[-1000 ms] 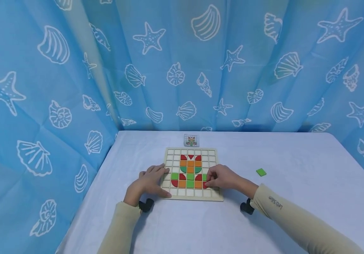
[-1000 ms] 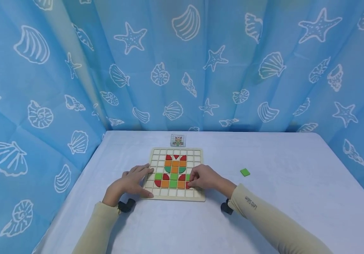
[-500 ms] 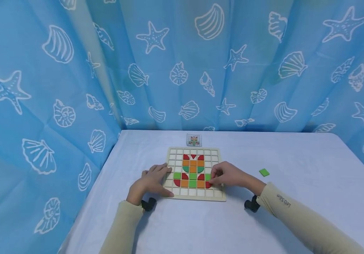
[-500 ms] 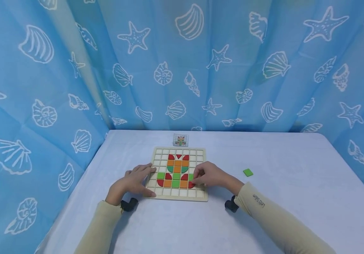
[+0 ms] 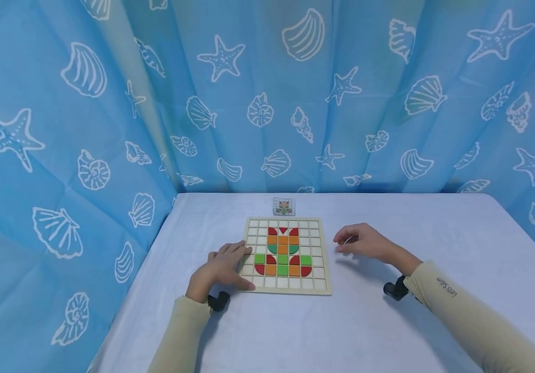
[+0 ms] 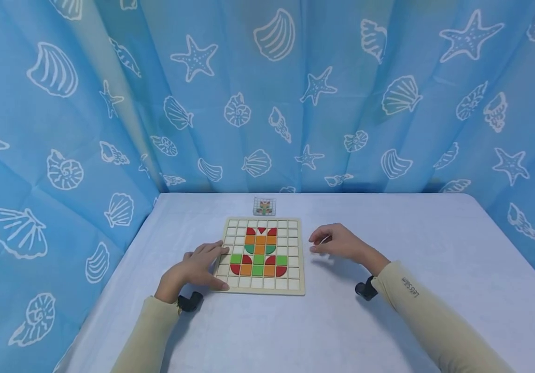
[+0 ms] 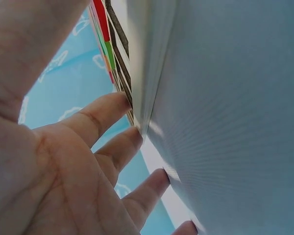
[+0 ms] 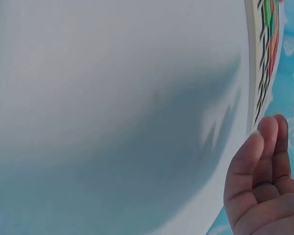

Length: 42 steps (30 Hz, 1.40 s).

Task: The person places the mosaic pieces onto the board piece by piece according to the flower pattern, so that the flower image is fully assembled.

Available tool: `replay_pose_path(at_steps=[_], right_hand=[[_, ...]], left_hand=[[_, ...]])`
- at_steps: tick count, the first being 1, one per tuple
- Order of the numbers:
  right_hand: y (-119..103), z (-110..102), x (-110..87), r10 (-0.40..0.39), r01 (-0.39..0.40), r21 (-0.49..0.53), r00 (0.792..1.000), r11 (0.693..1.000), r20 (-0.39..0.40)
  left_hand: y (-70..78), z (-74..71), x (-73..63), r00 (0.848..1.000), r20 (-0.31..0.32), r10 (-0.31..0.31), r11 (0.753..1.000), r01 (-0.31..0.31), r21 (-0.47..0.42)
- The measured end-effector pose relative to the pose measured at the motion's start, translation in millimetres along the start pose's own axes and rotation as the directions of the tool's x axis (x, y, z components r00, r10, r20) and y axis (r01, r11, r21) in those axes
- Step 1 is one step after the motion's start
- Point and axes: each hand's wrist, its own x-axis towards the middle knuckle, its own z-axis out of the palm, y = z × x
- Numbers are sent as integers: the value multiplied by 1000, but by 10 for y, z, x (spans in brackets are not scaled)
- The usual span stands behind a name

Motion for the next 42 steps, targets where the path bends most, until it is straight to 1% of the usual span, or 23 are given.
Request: replay_pose_path(at_steps=[5, 8, 12, 18, 21, 24, 29, 32, 37, 39, 42], right_hand=[[96, -187, -71, 5, -8, -54, 998, 998, -58], [156, -287, -119, 24, -32, -78, 996, 996, -91], [271, -397, -172, 58, -66, -73, 993, 995, -105], [489, -560, -274, 149, -154, -28, 980, 988, -129], [586, -633, -344, 168, -171, -19, 979, 985, -112], [663, -690, -413, 172, -173, -4, 983, 985, -68], [707, -740, -467, 136, -136, 48, 991, 989, 17], [735, -748, -460, 124, -127, 54, 991, 990, 51], [807, -735, -452, 135, -134, -18, 988, 991, 72], [813, -718, -449, 135, -132, -51, 988, 990, 74], [809, -688, -451, 131, -126, -69, 989, 990, 66]], left_hand=[[0, 4, -5, 1000, 0, -6, 1000, 6, 4], [5, -4, -3, 1000, 1, -7, 1000, 7, 6], [9, -12, -4, 1000, 5, -10, 1000, 10, 6], [23, -26, -9, 1000, 5, -1, 1000, 1, 3], [19, -19, -5, 1000, 4, 2, 1000, -2, 4], [13, -15, 0, 1000, 5, 2, 1000, -2, 5], [6, -23, 1, 1000, -2, 7, 1000, -7, 2], [1, 1, 5, 1000, -7, 3, 1000, -3, -12], [5, 59, -16, 1000, -11, 0, 1000, -1, -26], [12, 47, -23, 1000, -9, 4, 1000, -4, -16], [23, 5, -21, 1000, -10, 18, 1000, -18, 4]])
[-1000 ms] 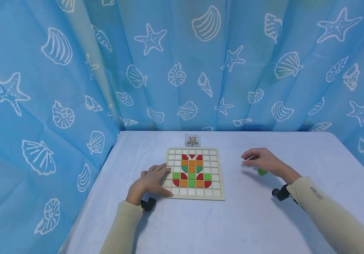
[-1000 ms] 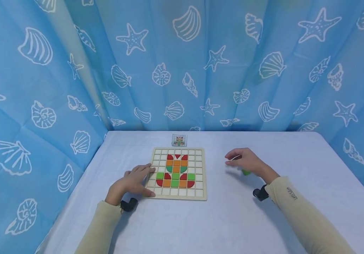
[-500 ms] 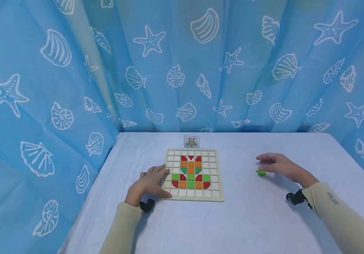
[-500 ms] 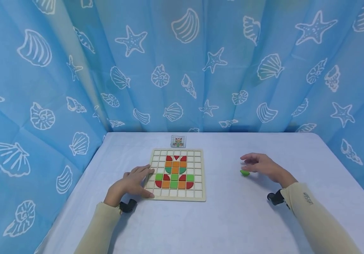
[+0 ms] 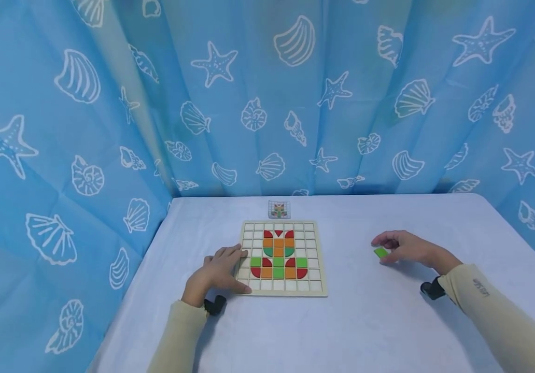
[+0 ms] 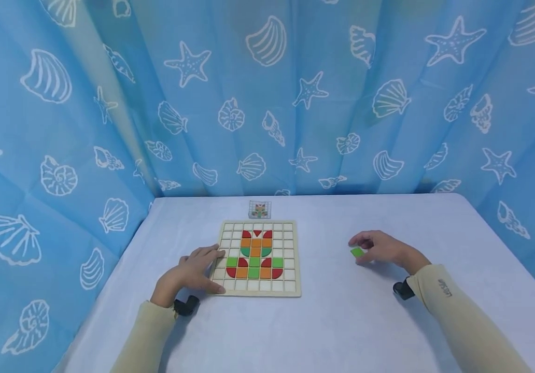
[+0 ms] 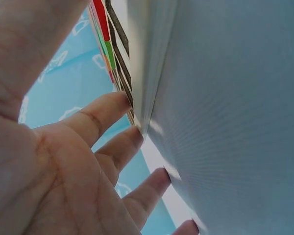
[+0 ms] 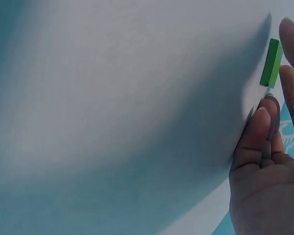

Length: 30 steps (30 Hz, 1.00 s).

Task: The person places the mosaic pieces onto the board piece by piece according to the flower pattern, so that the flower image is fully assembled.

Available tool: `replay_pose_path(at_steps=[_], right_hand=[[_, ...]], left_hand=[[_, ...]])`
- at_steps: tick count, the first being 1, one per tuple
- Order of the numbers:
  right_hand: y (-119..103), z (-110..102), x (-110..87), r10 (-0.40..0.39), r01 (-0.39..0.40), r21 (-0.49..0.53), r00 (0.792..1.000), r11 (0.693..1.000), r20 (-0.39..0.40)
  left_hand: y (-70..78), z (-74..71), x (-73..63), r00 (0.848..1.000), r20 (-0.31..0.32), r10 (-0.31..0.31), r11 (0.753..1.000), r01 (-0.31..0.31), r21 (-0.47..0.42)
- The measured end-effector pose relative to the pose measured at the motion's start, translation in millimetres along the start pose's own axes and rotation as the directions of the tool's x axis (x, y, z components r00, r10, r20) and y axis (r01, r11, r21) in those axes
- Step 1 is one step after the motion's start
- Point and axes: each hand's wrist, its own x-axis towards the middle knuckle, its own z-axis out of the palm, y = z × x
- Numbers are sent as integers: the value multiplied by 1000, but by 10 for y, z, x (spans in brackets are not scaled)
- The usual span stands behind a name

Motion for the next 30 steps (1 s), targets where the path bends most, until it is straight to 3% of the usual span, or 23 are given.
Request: replay_pose_path(at_steps=[10, 22, 30], right_hand=[[-32, 48, 103, -51, 44, -119, 997, 992, -62], [-62, 87, 141, -17, 9, -129, 998, 992, -66], [-181, 50, 120, -46, 34, -236, 998, 971, -43]], left_hand=[[-12, -47, 1, 1000, 7, 0, 1000, 0, -1], [-31, -12, 19, 1000, 11, -1, 1000, 1, 17], [-21, 5, 15, 1000, 3, -4, 1000, 4, 2]])
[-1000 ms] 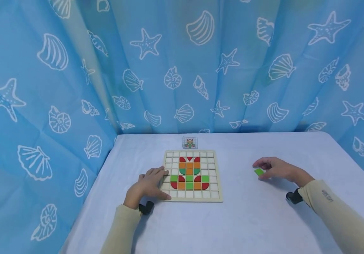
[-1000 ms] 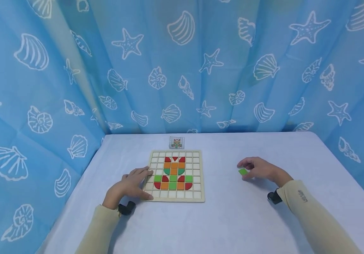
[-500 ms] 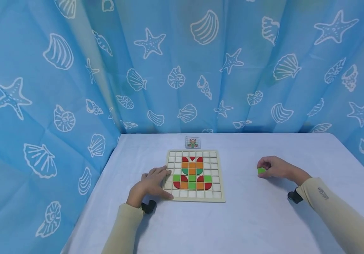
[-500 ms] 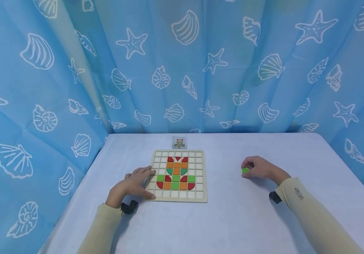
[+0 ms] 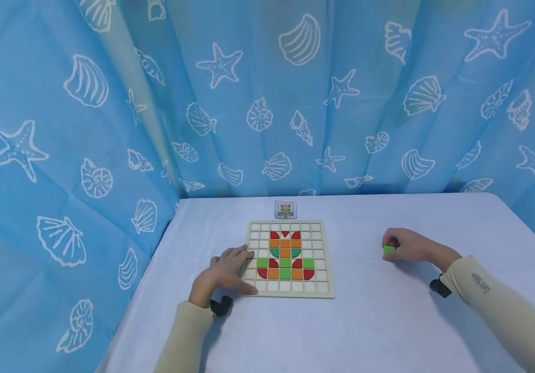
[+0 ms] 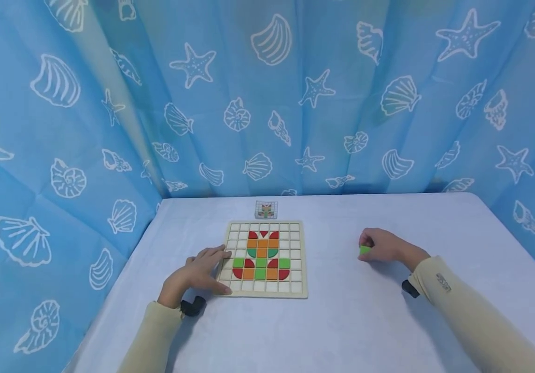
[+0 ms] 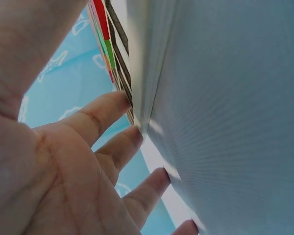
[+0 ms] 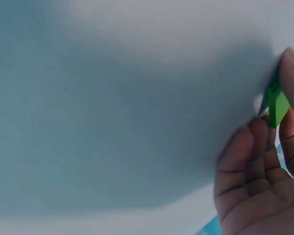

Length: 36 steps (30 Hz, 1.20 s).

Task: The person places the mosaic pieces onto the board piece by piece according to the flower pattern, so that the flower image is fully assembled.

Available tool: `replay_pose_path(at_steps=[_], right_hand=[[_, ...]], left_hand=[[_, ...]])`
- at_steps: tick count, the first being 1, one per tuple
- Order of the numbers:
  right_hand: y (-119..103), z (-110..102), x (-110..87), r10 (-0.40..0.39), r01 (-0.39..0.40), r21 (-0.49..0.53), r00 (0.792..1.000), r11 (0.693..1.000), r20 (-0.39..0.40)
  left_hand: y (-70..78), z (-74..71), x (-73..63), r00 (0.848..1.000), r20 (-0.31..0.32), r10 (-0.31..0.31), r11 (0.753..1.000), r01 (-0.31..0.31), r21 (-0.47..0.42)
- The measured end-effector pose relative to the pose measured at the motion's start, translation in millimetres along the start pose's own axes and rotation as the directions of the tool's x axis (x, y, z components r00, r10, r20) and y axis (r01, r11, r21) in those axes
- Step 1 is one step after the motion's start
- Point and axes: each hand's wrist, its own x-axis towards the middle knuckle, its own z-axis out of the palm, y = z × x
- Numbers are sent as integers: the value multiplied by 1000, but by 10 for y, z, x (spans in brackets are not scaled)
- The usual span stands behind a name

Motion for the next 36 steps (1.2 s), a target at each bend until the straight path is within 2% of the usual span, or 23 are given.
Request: replay_pose_path(at_steps=[4, 10, 15, 21, 23, 30, 36], right_hand=[[-70, -81, 18, 46, -44, -69, 999, 997, 29], [-206, -101, 123, 6, -9, -141, 1000, 990, -23], [-425, 58, 245, 2, -13, -98, 994, 995, -105], [-747, 285, 389, 30, -43, -56, 974, 997, -227], [-869, 343, 424, 43, -51, -27, 969, 998, -244], [-1338, 558, 458, 19, -16, 14, 976, 1000, -217], [-1580, 764, 432, -46, 56, 59, 986, 997, -161]], left_hand=[[16, 42, 3, 1000, 4, 1, 1000, -1, -9], [29, 28, 27, 1000, -13, 6, 1000, -6, 3], [20, -4, 17, 1000, -15, -1, 1000, 1, 20], [-9, 1, 28, 1000, -4, -6, 1000, 7, 21], [-10, 0, 38, 1000, -7, -3, 1000, 4, 22], [-8, -21, 34, 1000, -8, -7, 1000, 7, 18], [-1, -12, 15, 1000, 5, -6, 1000, 6, 14]])
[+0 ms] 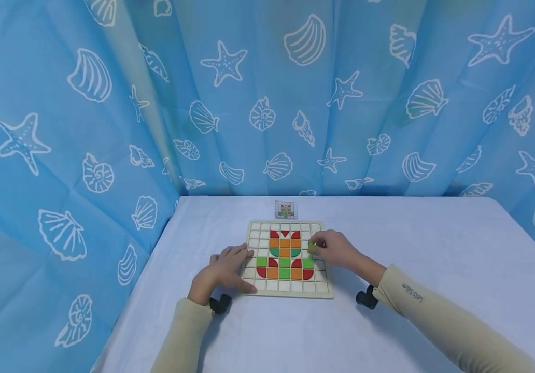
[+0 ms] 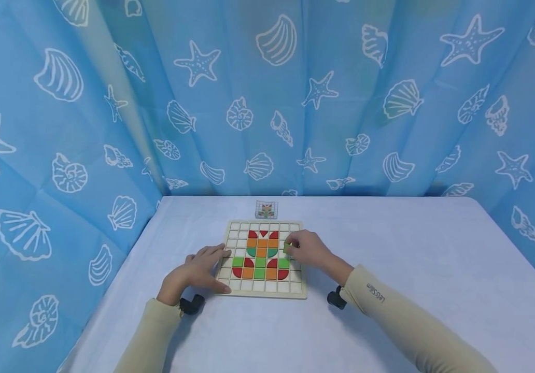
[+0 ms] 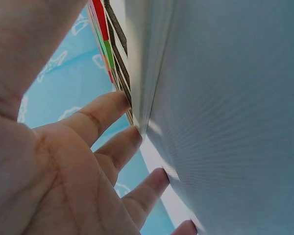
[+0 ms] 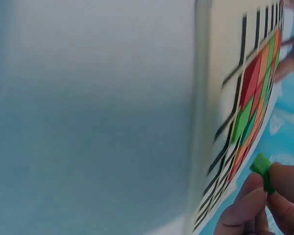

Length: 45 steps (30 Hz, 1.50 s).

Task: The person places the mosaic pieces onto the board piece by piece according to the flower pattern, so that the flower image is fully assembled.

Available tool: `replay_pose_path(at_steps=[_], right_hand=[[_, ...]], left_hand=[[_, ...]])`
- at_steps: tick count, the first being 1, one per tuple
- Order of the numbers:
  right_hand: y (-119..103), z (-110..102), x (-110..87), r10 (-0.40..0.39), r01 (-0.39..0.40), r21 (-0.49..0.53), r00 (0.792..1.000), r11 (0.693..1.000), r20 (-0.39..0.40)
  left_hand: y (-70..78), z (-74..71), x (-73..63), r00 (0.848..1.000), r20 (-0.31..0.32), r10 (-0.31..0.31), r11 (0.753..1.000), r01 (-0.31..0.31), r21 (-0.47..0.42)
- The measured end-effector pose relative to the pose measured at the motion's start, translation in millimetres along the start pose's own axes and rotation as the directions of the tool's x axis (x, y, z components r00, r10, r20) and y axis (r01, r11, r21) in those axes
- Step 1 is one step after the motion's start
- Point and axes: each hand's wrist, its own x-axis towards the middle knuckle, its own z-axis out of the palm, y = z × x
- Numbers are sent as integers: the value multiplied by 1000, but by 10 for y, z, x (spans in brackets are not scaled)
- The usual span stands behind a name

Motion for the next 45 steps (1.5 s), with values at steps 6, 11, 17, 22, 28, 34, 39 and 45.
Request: replay_pose_path(at_steps=[6, 11, 17, 22, 28, 34, 39, 45], right_hand=[[-176, 174, -17, -46, 45, 50, 999, 998, 21], [-280, 299, -55, -74, 72, 70, 997, 995, 24], [-342, 413, -129, -106, 101, 96, 993, 990, 48], [-428, 459, -213, -174, 164, 115, 981, 980, 82], [-457, 524, -292, -206, 198, 77, 973, 977, 109], [-446, 565, -308, -224, 222, 27, 969, 975, 102], [-445, 566, -291, -296, 306, -79, 949, 949, 110], [-430, 565, -296, -289, 303, -96, 948, 948, 131]], left_hand=[[13, -31, -4, 1000, 1, -9, 1000, 9, 2], [12, -29, -9, 1000, 3, -13, 1000, 13, -9], [16, -27, -19, 1000, 5, -4, 1000, 4, -19], [6, -23, -13, 1000, 10, -6, 1000, 6, -10], [5, -23, -15, 1000, 6, -2, 1000, 2, -16], [-3, -23, -13, 1000, 3, -4, 1000, 4, -10], [-8, -28, -3, 1000, 2, -5, 1000, 5, -9], [-9, -10, 5, 1000, 11, -6, 1000, 6, -20]])
